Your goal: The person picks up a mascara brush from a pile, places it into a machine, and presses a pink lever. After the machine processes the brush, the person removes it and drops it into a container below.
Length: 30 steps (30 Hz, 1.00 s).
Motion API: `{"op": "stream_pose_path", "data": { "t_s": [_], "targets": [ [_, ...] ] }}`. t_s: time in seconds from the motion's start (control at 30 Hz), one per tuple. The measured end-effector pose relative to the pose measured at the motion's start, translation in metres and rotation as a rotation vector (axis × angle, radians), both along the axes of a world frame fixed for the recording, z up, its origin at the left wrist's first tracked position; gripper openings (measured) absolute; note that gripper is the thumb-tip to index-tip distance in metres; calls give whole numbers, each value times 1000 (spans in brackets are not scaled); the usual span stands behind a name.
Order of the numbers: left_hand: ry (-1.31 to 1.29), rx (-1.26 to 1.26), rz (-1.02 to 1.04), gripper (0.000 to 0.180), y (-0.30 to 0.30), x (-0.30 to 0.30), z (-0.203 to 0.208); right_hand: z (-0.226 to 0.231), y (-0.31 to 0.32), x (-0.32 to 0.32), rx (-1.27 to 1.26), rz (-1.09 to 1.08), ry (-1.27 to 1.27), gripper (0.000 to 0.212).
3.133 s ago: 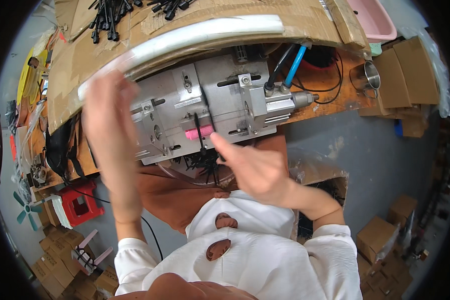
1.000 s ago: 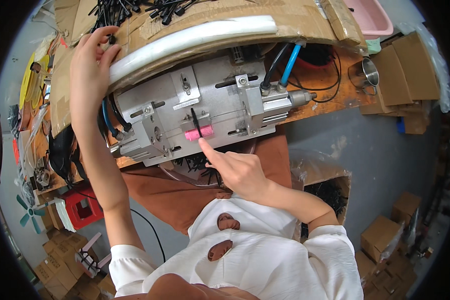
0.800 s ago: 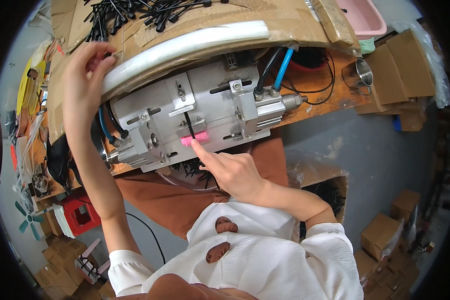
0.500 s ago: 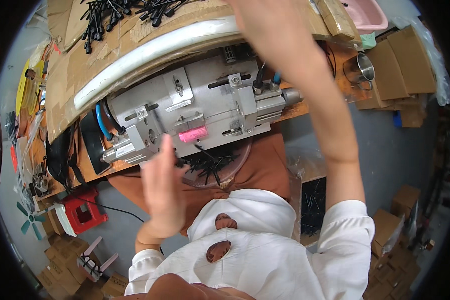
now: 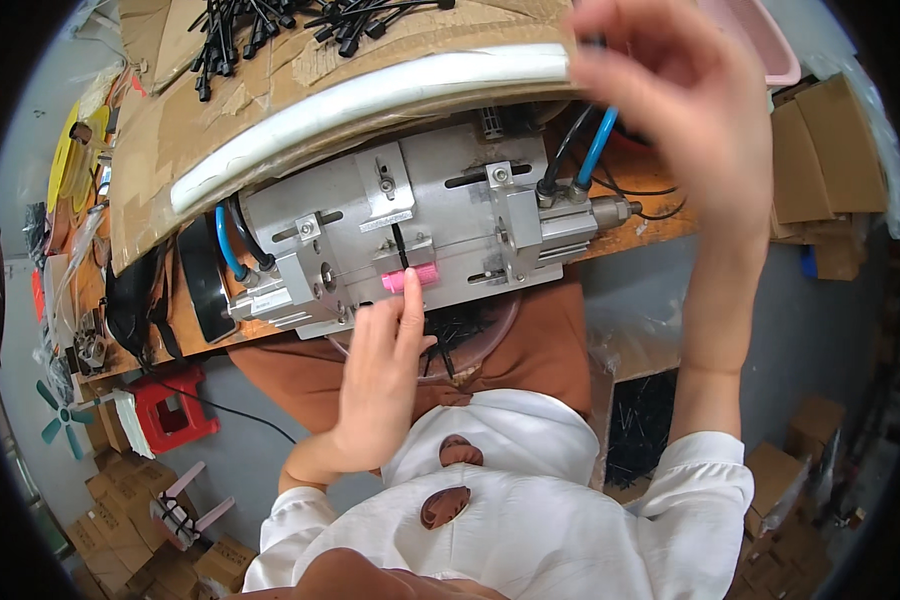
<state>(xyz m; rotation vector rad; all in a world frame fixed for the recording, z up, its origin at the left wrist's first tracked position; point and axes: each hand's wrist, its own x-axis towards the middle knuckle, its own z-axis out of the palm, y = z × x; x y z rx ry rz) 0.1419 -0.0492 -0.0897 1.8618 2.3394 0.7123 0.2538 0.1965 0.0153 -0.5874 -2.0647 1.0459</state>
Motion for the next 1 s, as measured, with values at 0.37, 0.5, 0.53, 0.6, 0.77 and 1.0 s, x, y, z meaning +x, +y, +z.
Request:
{"op": "stream_pose_path", "data": {
  "t_s": [0.37, 0.5, 0.53, 0.6, 0.77, 1.0],
  "targets": [
    [199, 194, 226, 22, 116, -222, 79, -130, -143, 10, 470, 126, -165, 56],
    [198, 229, 200, 19, 114, -205, 78, -134, -147, 2, 564, 132, -267, 53],
    [171, 284, 169, 17, 107, -197, 79, -135, -147, -1, 552, 115, -234, 54],
    [142, 342, 136, 15, 91, -179, 86, -134, -147, -2, 543, 94, -202, 55],
    [31, 293, 108, 24, 53, -139, 87, -122, -141, 8, 614, 201, -381, 61],
    [10, 345, 162, 69, 11, -59, 49, -41, 5, -61, 1177, -176, -123, 19]
  ]
}}
